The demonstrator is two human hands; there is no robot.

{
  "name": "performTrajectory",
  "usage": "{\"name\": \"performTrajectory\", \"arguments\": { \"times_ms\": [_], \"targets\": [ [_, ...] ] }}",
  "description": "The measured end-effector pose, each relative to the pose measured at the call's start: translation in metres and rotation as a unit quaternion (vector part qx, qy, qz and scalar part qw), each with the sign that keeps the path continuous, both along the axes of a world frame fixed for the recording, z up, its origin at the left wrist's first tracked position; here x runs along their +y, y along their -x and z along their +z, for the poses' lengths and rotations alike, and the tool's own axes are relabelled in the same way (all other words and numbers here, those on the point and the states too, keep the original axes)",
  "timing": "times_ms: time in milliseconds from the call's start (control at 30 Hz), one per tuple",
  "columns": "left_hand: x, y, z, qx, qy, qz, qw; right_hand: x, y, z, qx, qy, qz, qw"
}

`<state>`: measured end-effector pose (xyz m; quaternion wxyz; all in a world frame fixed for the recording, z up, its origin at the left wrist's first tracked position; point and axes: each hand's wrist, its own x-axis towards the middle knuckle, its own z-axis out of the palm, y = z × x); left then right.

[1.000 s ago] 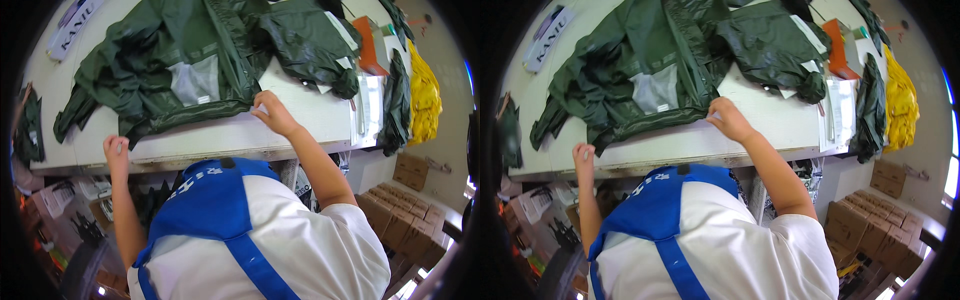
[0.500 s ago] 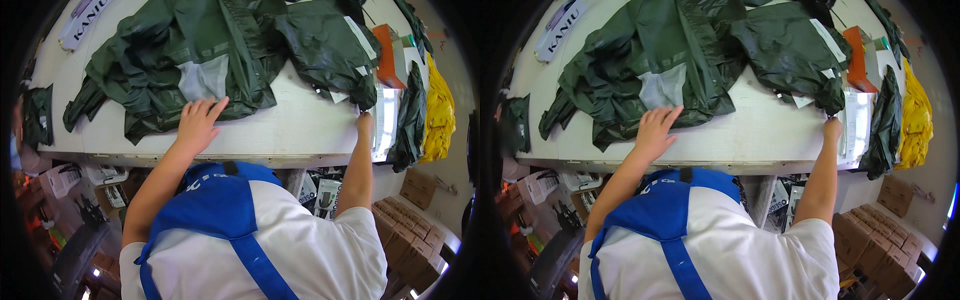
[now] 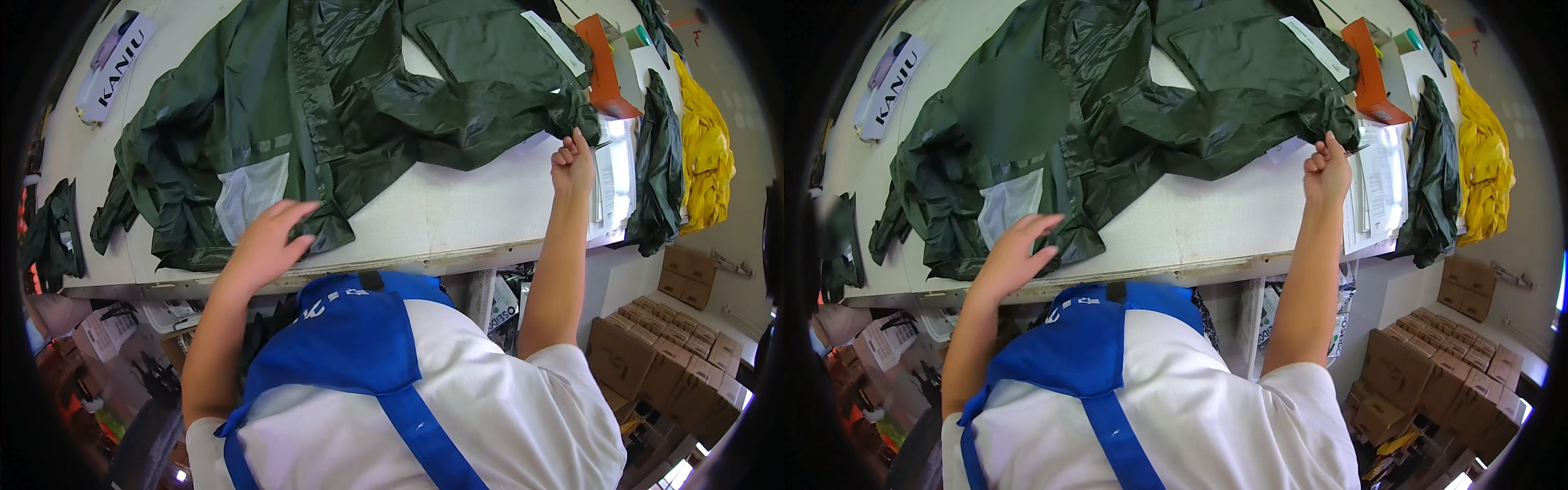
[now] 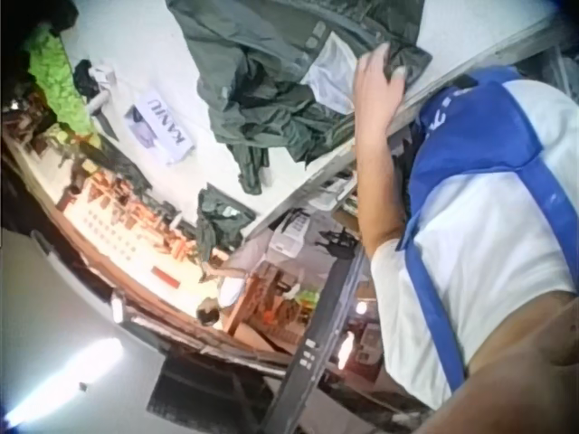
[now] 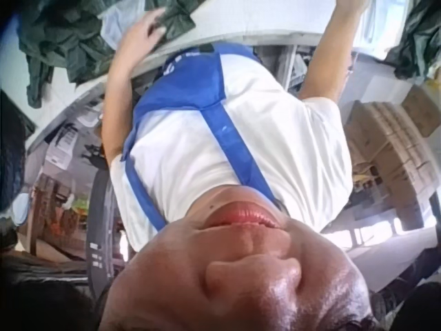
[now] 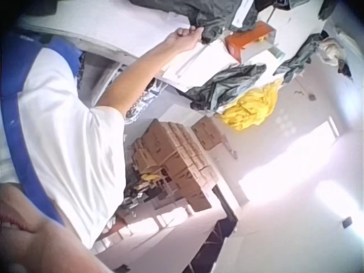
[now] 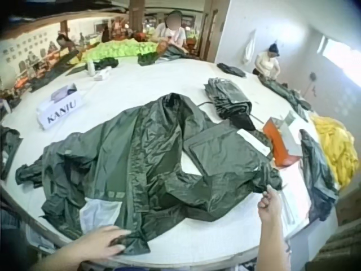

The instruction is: The person folds a green jacket on a table, aligns the edges, and uses scissors to trim loose threads from the seams. The jacket is then folded into a compact shape and placed on a stack of similar items.

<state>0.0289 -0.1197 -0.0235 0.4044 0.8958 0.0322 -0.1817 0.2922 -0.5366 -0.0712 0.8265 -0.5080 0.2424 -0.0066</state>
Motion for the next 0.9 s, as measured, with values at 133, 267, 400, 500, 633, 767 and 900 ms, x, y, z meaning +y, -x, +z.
{"name": "performTrajectory", "arguments": {
  "times_ms": [133, 267, 400, 500, 633, 767, 900],
  "targets": [
    [-0.057, -0.054, 0.011, 0.003, 0.433, 0.052, 0.9, 0.081, 0.075, 0.087, -0.05, -0.157, 0.178, 0.97],
    [-0.102, -0.083, 0.052, -0.103, 0.522, 0.13, 0.836, 0.116, 0.127, 0.117, -0.096, -0.202, 0.359, 0.906],
    [-0.088, -0.084, 0.061, -0.071, 0.541, 0.154, 0.823, 0.133, 0.156, 0.138, -0.075, -0.224, 0.38, 0.894],
    [-0.074, -0.069, 0.063, -0.073, 0.639, 0.146, 0.752, 0.138, 0.163, 0.142, -0.073, -0.264, 0.365, 0.89],
    [-0.061, -0.052, 0.073, -0.04, 0.666, 0.17, 0.725, 0.149, 0.171, 0.151, -0.053, -0.274, 0.32, 0.905],
    [-0.053, -0.041, 0.077, -0.072, 0.648, 0.172, 0.738, 0.156, 0.178, 0.154, -0.069, -0.17, 0.331, 0.926],
    [-0.047, -0.028, 0.083, -0.119, 0.612, 0.193, 0.758, 0.161, 0.189, 0.15, -0.06, 0.114, 0.402, 0.907]
  ]
}}
